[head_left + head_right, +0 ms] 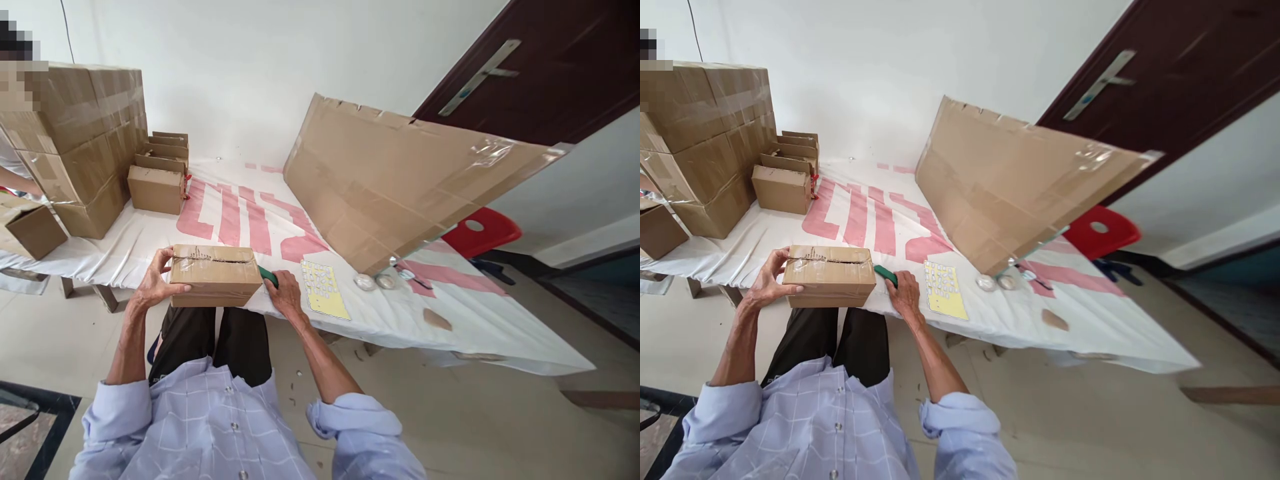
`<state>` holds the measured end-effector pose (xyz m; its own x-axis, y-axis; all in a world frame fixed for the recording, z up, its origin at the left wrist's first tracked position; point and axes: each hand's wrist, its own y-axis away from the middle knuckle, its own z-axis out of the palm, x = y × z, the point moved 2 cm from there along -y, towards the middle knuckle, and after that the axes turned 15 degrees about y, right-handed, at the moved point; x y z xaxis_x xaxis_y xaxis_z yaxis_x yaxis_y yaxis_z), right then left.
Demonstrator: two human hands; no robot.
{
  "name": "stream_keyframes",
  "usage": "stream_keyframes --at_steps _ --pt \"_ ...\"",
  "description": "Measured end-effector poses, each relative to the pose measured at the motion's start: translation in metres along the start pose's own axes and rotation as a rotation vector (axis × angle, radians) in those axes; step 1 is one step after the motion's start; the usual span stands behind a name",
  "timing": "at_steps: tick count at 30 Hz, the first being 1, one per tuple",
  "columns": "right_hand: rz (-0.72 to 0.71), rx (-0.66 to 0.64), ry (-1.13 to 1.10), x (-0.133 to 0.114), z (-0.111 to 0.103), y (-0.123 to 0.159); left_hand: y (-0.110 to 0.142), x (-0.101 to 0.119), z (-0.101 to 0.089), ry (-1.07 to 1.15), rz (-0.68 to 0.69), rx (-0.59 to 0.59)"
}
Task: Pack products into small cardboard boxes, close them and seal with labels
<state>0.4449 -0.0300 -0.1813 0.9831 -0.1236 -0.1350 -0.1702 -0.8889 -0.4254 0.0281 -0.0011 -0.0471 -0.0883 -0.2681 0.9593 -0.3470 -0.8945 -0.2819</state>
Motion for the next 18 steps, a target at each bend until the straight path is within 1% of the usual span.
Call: stream_keyframes --at_steps 9,15,18 --pt "0.009 0.018 -0.035 -0.001 -0.002 0.0 0.007 0.004 0.004 -0.108 0.016 -0.029" --pt "-0.002 0.012 -0.047 -0.002 -0.007 0.002 0.011 0.006 0.008 -0.128 -0.008 -0.093" --pt "0.004 0.005 -0.038 -0.002 -0.007 0.003 0.011 0.008 0.01 -0.14 0.005 -0.134"
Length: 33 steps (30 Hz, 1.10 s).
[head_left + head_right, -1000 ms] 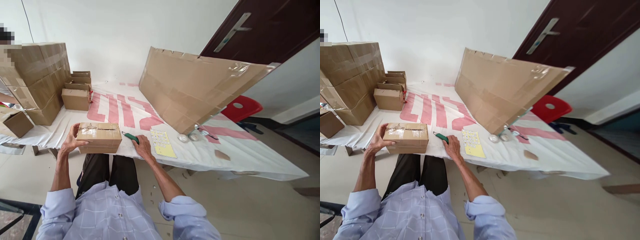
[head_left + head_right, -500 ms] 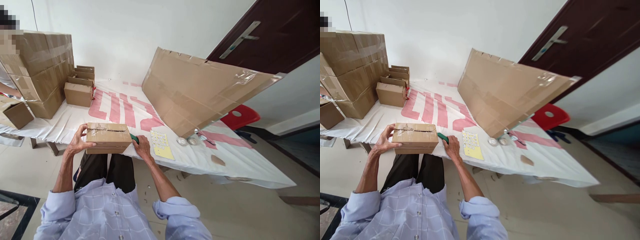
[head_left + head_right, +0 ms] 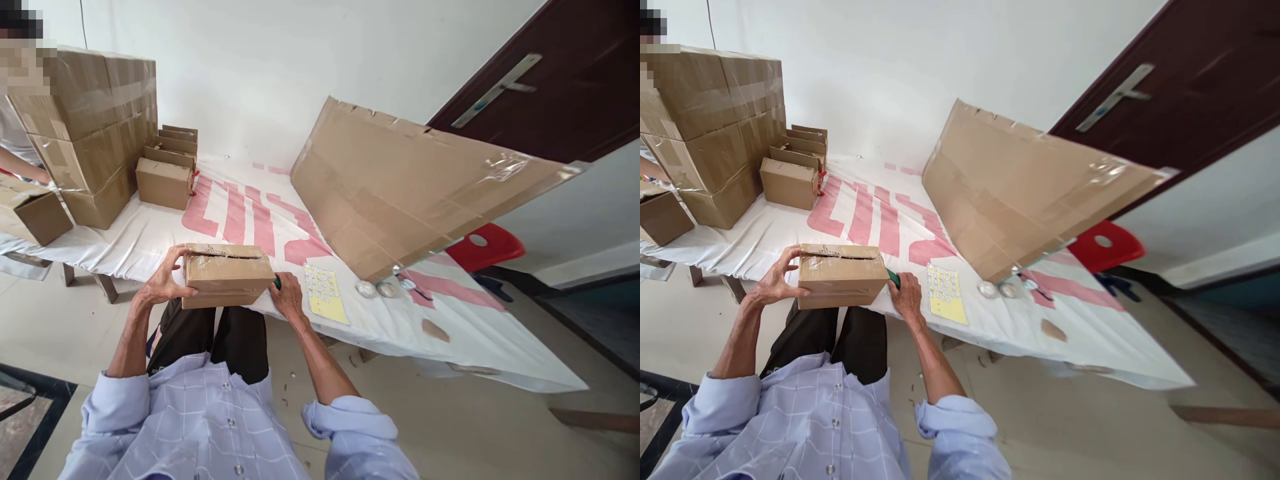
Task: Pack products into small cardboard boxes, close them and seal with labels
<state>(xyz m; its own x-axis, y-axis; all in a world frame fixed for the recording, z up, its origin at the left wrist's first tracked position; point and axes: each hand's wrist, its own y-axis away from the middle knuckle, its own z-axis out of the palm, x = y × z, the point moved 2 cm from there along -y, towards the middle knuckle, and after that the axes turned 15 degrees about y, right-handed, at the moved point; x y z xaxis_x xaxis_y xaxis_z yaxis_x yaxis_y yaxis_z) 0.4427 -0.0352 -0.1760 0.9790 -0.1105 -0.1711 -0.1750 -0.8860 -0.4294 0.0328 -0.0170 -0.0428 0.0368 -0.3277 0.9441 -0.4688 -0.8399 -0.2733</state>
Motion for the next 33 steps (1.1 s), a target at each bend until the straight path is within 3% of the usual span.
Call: stream_keyframes --at_steps 5,7,9,11,13,16,22,29,33 --pt "0.116 0.085 -0.177 0.003 -0.01 -0.005 -0.001 0.004 0.005 -0.029 0.062 -0.034" --pt "0.224 0.184 -0.307 0.001 -0.027 -0.011 -0.001 0.005 0.008 -0.034 0.082 -0.032" --pt "0.237 0.272 -0.412 -0.009 -0.05 -0.018 -0.001 0.007 0.011 -0.036 0.103 -0.034" --pt "0.091 0.307 -0.462 -0.031 -0.076 -0.024 -0.003 0.009 0.016 -0.043 0.131 -0.035" --pt "-0.1 0.261 -0.467 -0.057 -0.098 -0.027 -0.005 0.012 0.022 -0.056 0.172 -0.025" --pt "-0.214 0.206 -0.476 -0.085 -0.114 -0.025 -0.007 0.017 0.031 -0.079 0.22 -0.028" --pt "-0.148 0.181 -0.516 -0.079 -0.111 -0.024 -0.009 0.018 0.04 -0.032 0.283 -0.112" --pt "-0.041 0.166 -0.627 -0.068 -0.111 -0.028 -0.016 0.012 0.057 0.069 0.19 0.058" --pt "0.011 0.163 -0.677 -0.068 -0.113 -0.029 -0.016 0.019 0.062 0.0 0.118 0.035"
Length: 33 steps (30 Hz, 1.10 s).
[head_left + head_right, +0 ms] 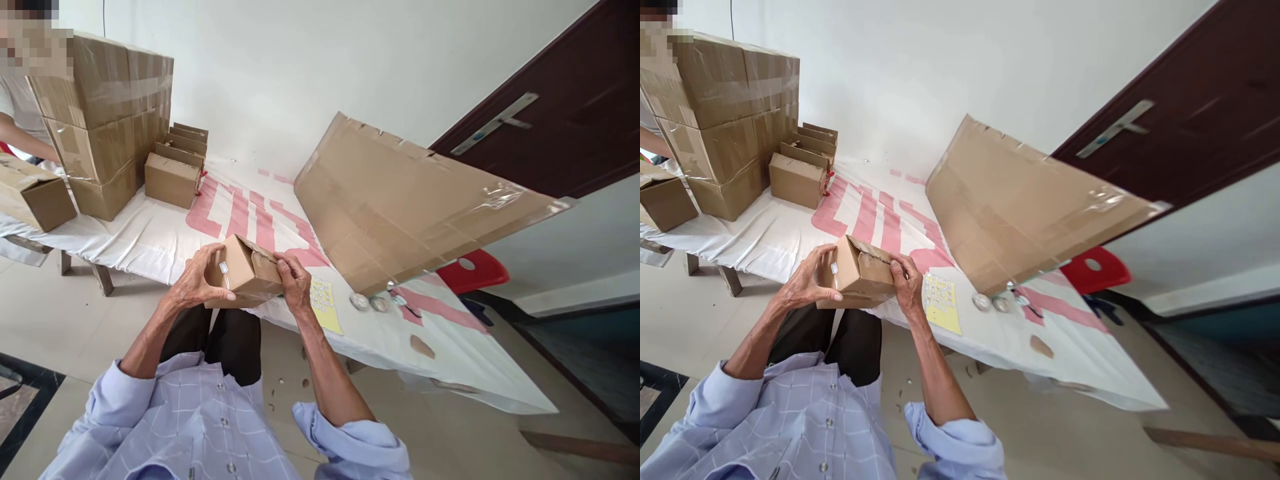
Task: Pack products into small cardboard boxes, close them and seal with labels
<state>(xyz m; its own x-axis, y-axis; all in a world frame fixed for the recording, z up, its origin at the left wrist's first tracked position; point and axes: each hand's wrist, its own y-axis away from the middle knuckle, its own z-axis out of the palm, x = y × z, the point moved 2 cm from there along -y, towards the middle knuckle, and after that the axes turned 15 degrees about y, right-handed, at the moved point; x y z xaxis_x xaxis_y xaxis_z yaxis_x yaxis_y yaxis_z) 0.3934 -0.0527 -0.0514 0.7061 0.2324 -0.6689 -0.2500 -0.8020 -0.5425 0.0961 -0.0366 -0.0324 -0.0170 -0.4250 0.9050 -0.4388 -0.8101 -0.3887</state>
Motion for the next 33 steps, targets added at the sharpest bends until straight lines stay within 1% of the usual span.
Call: stream_keyframes --at_steps 3,5,11,14,17,19,20,22,24,26,28,30,33 --pt "0.029 0.009 -0.005 -0.002 0.0 0.001 0.0 0.01 -0.001 -0.062 0.024 -0.066" --pt "0.044 0.007 -0.004 -0.006 0.002 0.002 -0.001 0.019 -0.002 -0.105 0.042 -0.084" --pt "0.093 -0.063 -0.058 -0.02 0.019 0.007 -0.004 0.049 -0.007 -0.217 0.104 -0.018" --pt "0.136 -0.106 -0.078 -0.02 0.025 0.007 -0.003 0.052 -0.013 -0.257 0.045 -0.039" --pt "0.126 -0.124 -0.063 -0.021 0.019 0.001 0.001 0.05 -0.016 -0.288 -0.031 -0.054" --pt "0.058 -0.075 -0.039 -0.031 0.008 -0.007 0.003 0.052 -0.016 -0.287 -0.05 -0.046" --pt "-0.001 -0.031 -0.021 -0.04 0.001 -0.012 0.004 0.053 -0.014 -0.282 -0.051 -0.039" --pt "-0.17 0.054 0.031 -0.066 -0.014 -0.022 0.004 0.057 -0.01 -0.27 -0.046 -0.02" --pt "-0.384 0.079 0.112 -0.097 -0.024 -0.028 0.003 0.061 -0.006 -0.26 -0.038 -0.001" --pt "-0.579 0.029 0.204 -0.127 -0.028 -0.031 0.002 0.063 -0.002 -0.258 -0.028 0.014" --pt "-0.725 -0.061 0.291 -0.148 -0.026 -0.032 0.001 0.063 0.002 -0.261 -0.017 0.024" --pt "-0.813 -0.159 0.384 -0.159 -0.022 -0.031 0.002 0.062 0.004 -0.267 -0.009 0.031" --pt "-0.87 -0.277 0.535 -0.164 -0.017 -0.032 0.002 0.059 0.006 -0.279 0.001 0.032"
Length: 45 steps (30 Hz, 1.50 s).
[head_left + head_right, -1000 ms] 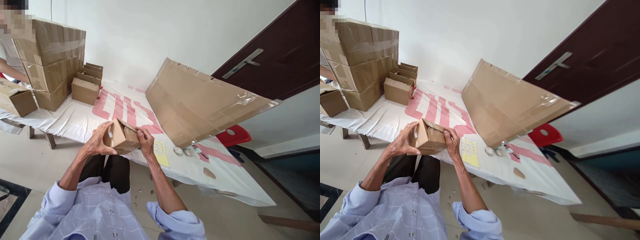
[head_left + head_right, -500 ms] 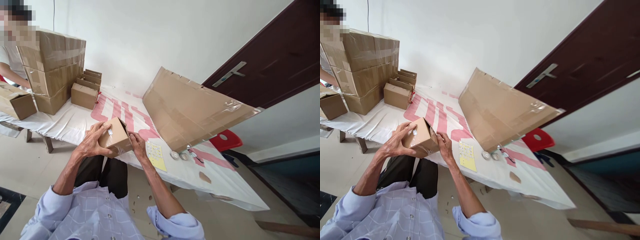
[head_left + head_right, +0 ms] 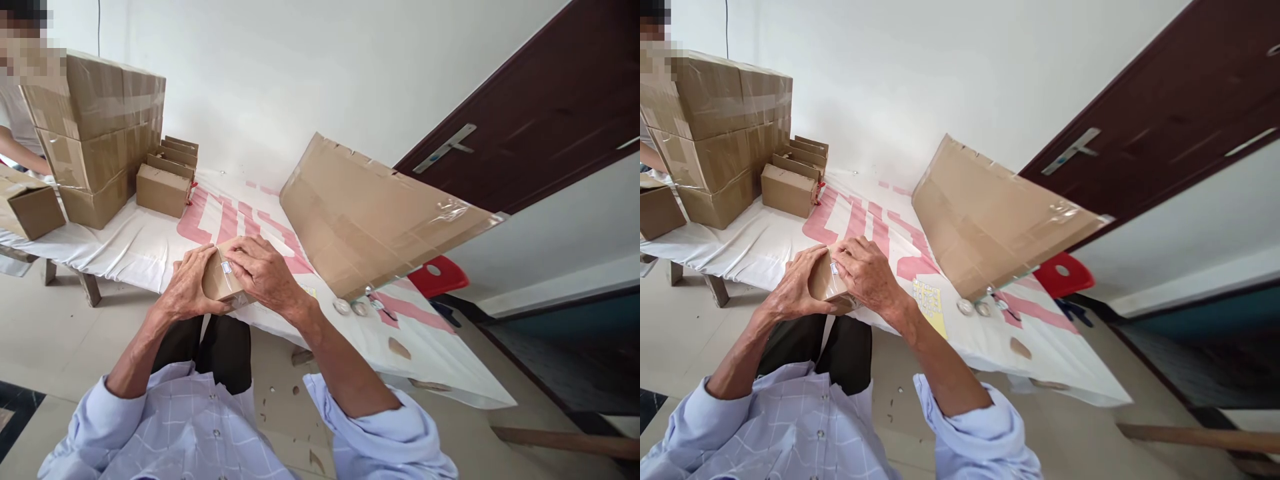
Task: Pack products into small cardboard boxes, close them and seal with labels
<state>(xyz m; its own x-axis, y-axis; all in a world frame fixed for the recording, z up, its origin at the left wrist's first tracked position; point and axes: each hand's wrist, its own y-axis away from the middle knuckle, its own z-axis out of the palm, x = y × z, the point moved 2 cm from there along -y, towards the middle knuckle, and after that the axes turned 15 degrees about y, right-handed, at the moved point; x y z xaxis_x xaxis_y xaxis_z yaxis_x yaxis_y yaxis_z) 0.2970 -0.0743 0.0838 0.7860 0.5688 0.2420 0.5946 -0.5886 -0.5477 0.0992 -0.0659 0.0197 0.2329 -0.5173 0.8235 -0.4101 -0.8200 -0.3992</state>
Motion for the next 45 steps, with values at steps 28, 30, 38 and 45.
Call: stream_keyframes --at_steps 28,30,38,45 --pt "-0.111 -0.215 0.152 0.001 -0.008 -0.003 0.003 0.003 0.005 -0.019 0.011 -0.022" --pt "-0.11 -0.212 0.153 0.001 -0.008 -0.002 0.003 0.003 0.005 -0.022 0.009 -0.022" --pt "-0.105 -0.205 0.133 0.003 -0.011 -0.002 0.003 0.004 0.006 -0.023 0.015 -0.018" --pt "-0.11 -0.224 0.049 0.005 -0.015 0.0 0.003 0.002 0.007 -0.035 0.013 -0.022"
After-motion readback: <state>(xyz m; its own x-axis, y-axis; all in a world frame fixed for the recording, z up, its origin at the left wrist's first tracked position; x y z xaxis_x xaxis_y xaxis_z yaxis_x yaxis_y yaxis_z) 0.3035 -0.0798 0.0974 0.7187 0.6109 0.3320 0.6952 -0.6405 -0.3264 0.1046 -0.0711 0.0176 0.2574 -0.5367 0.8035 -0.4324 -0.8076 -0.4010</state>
